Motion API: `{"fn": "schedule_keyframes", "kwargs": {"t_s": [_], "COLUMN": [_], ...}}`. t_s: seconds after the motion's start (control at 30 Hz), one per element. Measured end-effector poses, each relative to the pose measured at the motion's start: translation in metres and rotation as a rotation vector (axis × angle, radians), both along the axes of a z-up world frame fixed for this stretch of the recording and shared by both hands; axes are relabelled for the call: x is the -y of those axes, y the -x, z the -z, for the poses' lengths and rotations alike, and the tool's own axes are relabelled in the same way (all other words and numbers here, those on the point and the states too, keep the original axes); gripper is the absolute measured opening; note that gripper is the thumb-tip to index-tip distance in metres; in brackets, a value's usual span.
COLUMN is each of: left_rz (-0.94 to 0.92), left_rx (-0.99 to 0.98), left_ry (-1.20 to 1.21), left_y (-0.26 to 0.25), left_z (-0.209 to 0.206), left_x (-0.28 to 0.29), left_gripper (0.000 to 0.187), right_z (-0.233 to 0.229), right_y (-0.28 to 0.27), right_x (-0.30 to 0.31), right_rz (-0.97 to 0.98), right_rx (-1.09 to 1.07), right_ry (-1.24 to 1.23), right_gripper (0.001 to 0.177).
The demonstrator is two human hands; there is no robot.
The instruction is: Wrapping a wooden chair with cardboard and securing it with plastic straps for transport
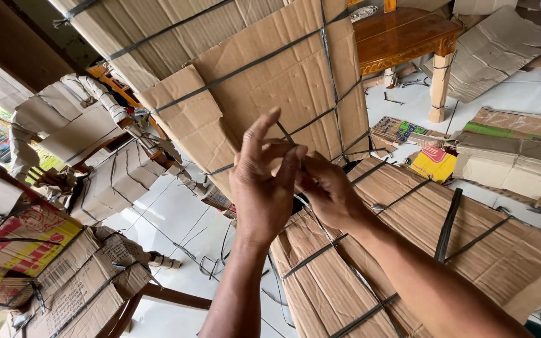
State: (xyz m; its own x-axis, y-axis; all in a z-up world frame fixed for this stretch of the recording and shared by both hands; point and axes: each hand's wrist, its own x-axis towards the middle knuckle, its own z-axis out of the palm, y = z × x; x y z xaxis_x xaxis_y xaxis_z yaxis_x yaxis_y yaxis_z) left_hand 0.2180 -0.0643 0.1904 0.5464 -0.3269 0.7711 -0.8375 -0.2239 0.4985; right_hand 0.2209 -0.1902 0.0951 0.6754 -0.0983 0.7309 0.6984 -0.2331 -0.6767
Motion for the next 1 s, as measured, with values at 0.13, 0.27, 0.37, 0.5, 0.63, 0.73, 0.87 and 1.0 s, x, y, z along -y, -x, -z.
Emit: {"fn": "schedule_keyframes", "kwargs": {"t_s": [0.13, 0.27, 0.37, 0.5, 0.63, 0.73, 0.87, 1.0], "left_rz": [0.068, -0.083, -0.476, -0.636, -0.693, -0.754, -0.753, -0.695], "left_rx": [-0.074, -0.105, 0.041, 0.152, -0.055, -0.219, -0.320, -0.423], "left_ry": [0.068, -0.050, -0.387, -0.583, -0.726, -0.748, -0.725, -0.542], "left_y": [-0.007, -0.055, -0.094, -0.115, -0.115, -0.121, -0.125, -0.121], "left_z": [-0.014, 0.006, 0.040, 0.064, 0.046, 0.036, 0.033, 0.029], "left_x": [-0.002, -0.014, -0.018, -0.019, -0.015, -0.012, -0.006, -0.002], "left_gripper": [0.053, 0.032, 0.015, 0.024, 0.018, 0.026, 0.036, 0.032], "right_z": [-0.029, -0.021, 0.000, 0.035, 0.031, 0.019, -0.005, 0.006], "right_y": [0.043, 0.050, 0.032, -0.010, -0.047, -0.070, -0.066, -0.070], "right_x": [-0.004, -0.003, -0.006, -0.019, -0.032, -0.037, -0.045, -0.034], "right_rz": [-0.103, 0.032, 0.060, 0.061, 0.028, 0.009, 0.029, 0.030], "right_rx": [0.140, 0.027, -0.261, -0.657, -0.720, -0.655, -0.578, -0.524], "right_ry": [-0.179, -0.280, -0.291, -0.154, -0.270, -0.235, -0.247, -0.185], "right_gripper": [0.031, 0.035, 0.037, 0.038, 0.035, 0.035, 0.037, 0.030]}}
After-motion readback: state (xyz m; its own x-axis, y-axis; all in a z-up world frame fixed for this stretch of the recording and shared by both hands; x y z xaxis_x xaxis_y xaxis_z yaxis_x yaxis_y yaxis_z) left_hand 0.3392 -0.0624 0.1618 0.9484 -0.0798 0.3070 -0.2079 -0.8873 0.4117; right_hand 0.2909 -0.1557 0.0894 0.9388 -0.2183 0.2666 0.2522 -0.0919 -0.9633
